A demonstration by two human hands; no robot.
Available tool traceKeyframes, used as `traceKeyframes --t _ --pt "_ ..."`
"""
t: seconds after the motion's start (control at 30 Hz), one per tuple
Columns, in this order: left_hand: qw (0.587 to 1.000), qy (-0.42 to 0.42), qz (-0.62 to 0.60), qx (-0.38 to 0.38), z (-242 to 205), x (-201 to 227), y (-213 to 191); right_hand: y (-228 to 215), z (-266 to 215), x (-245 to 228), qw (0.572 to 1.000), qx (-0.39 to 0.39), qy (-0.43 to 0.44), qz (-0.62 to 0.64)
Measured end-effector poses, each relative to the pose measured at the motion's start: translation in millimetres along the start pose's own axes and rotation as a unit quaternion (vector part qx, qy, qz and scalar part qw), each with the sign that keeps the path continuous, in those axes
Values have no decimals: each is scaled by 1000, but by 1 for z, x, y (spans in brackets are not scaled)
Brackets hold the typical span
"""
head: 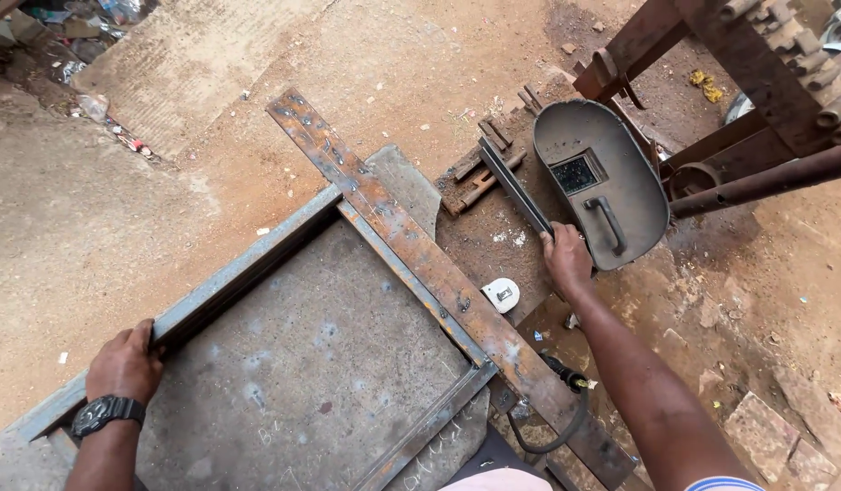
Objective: Constructing a rectangular metal frame by measuring, aligning, and welding metal pieces together.
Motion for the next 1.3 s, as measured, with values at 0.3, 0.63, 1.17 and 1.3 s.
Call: traceKeyframes --t 0.3,0.63,1.17,1.3 --pt "999 -43 9 -8 0 6 3 24 40 27 972 -140 189 -8" --pt "999 -39 -10 9 1 6 1 46 38 38 988 -84 131 7" --pt "999 -35 -33 20 8 9 9 -26 -10 -54 853 -277 258 359" --pt "996 -23 -75 33 3 15 -5 -59 -53 -135 882 -272 116 367"
Point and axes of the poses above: each hand's wrist, its own z-axis towards the middle knuckle, its own y-axis out of the palm, x = y × z, the point moved 4 cm from there along z, towards the middle knuckle, and after that the axes turned 8 degrees about x, right-handed, at the moved point
